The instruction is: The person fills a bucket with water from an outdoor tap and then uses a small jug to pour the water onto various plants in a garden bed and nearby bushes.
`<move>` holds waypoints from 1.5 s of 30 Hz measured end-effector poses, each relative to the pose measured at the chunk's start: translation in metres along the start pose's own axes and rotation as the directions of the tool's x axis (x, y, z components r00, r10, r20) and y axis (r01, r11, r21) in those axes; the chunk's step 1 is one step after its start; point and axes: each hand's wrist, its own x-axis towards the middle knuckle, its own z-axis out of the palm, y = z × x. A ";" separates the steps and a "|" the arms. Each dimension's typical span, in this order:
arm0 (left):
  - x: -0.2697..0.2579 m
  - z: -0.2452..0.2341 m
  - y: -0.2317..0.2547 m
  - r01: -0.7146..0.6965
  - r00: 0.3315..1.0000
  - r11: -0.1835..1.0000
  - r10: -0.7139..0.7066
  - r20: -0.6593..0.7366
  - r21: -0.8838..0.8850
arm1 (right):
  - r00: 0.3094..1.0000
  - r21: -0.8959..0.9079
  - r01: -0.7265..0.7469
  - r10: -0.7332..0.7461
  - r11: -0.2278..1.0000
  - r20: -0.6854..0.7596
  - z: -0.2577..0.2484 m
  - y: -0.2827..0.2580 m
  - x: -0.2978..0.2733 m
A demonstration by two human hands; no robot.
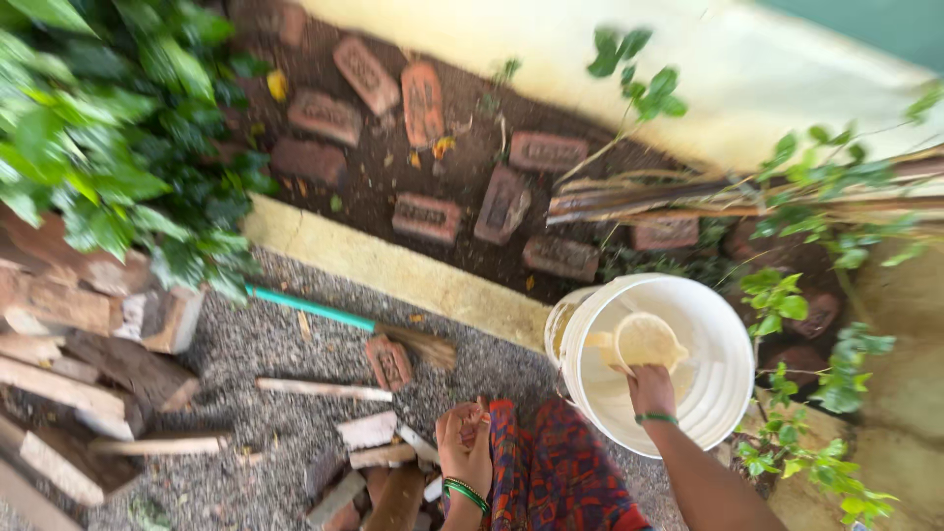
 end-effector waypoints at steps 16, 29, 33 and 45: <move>0.068 -0.114 0.060 -0.009 0.989 0.998 0.001 -0.149 -0.057 | 0.940 -0.115 -0.037 -0.005 0.993 -0.341 -0.165 -0.048 -0.020; 0.145 -0.124 0.143 0.000 0.971 0.989 -0.035 -0.236 -0.148 | 0.803 -0.122 0.330 -0.346 0.936 -0.485 -0.217 -0.103 0.135; 0.179 -0.108 0.226 -0.039 0.972 0.990 0.007 -0.235 -0.134 | 0.728 -0.091 0.507 -0.482 0.857 -0.488 -0.251 -0.161 0.204; 0.169 -0.116 0.355 -0.038 0.973 0.952 -0.034 -0.229 -0.303 | 0.541 0.084 0.834 -0.779 0.545 -0.319 -0.385 -0.380 0.320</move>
